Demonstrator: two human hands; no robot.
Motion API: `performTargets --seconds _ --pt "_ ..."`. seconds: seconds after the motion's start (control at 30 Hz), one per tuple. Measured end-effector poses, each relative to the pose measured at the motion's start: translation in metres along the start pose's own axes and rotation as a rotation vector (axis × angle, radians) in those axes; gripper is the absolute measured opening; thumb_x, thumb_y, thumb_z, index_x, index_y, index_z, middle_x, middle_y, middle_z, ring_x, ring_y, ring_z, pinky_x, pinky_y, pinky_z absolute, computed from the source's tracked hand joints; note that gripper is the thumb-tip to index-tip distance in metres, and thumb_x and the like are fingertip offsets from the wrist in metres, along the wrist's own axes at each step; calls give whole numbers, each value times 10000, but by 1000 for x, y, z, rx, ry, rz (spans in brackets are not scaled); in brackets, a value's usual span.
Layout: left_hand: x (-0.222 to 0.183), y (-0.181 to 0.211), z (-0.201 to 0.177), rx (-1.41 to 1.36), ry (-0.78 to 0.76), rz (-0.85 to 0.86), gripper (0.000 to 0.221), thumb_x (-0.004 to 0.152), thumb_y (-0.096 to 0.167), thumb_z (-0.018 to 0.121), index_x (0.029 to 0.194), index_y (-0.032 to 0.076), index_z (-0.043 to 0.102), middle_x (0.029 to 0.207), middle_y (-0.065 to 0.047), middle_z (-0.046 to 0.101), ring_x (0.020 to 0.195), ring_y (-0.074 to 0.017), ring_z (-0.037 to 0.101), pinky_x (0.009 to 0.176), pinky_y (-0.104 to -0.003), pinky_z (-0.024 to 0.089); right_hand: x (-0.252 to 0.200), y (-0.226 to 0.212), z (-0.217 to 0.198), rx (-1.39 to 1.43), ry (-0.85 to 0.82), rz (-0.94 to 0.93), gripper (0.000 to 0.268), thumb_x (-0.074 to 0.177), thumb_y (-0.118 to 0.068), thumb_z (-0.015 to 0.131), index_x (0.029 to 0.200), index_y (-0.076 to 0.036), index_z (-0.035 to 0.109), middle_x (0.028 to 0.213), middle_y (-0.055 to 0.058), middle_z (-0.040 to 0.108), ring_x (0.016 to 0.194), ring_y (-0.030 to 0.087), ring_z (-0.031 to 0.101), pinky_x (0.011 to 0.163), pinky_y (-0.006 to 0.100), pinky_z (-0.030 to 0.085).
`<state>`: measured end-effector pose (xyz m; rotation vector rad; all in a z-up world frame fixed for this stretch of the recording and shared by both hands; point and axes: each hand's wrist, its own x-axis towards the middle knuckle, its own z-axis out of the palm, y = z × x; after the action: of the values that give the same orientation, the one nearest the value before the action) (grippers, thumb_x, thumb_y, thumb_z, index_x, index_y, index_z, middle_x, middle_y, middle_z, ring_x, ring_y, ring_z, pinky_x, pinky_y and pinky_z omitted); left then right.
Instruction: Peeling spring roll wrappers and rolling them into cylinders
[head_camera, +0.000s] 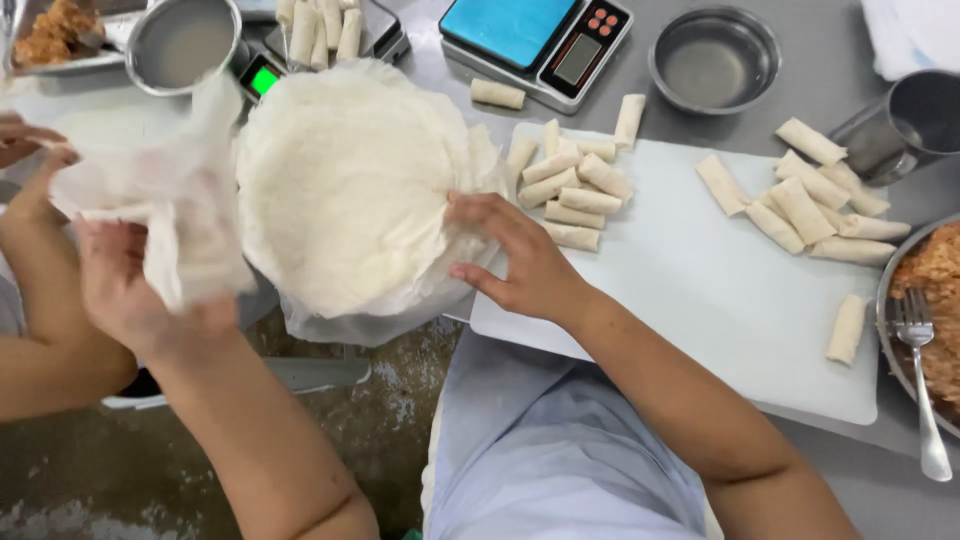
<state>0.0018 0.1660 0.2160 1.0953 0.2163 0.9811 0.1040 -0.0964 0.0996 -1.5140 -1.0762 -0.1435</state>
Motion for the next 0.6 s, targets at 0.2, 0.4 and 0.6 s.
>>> performTargets --seconds 0.2,0.4,0.6 --pt "-125 -64 89 -547 -88 -606 625 977 557 495 1248 26 683 1259 -206 696 1202 -335 695 1154 -552 507 -26 -9 -41 885 103 326 1003 798 -540 867 1531 -183 282 1636 56 348 1516 240 374 1270 475 295" --pt "-204 -195 56 -293 -348 -964 581 852 21 727 1362 155 482 1214 -138 724 1009 -277 749 734 -421 675 -138 8 -140 381 400 796 324 818 -39 813 1119 17 706 959 103 758 824 176 726 774 358 598" --pt "-229 -176 73 511 -886 -412 824 829 -149 494 1593 90 297 1479 -189 533 1172 -348 650 932 -378 584 -215 33 -228 -276 170 777 270 910 -115 774 1137 16 709 973 211 729 884 261 654 827 445 528"
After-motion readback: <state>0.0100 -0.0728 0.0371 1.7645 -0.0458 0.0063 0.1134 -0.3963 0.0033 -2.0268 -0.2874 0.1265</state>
